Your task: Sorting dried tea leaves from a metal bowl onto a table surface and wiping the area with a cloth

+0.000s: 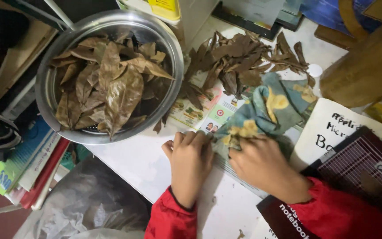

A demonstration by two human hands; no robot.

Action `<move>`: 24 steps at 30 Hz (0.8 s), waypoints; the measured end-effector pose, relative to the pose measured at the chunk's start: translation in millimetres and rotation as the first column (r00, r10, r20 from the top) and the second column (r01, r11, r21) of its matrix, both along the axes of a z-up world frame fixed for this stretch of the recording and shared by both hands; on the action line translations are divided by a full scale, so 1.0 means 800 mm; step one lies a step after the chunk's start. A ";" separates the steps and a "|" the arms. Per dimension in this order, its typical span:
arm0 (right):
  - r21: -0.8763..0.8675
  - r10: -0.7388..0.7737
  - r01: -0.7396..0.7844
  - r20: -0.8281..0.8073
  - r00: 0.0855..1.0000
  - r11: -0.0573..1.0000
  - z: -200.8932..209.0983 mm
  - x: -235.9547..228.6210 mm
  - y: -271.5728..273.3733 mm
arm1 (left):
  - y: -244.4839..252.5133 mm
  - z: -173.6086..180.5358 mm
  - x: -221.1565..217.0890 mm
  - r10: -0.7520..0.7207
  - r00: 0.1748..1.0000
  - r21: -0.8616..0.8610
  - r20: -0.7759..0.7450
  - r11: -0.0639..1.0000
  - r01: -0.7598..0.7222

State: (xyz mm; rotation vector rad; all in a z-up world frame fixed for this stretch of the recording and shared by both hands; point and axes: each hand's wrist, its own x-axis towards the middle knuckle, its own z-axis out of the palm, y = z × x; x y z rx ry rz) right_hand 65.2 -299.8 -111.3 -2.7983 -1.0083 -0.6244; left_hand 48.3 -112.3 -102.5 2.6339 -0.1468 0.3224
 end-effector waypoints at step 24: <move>-0.336 -0.151 0.122 -0.063 0.986 0.934 0.025 -0.010 -0.010 | 0.000 0.007 -0.007 0.005 1.000 0.032 0.005 0.999 -0.005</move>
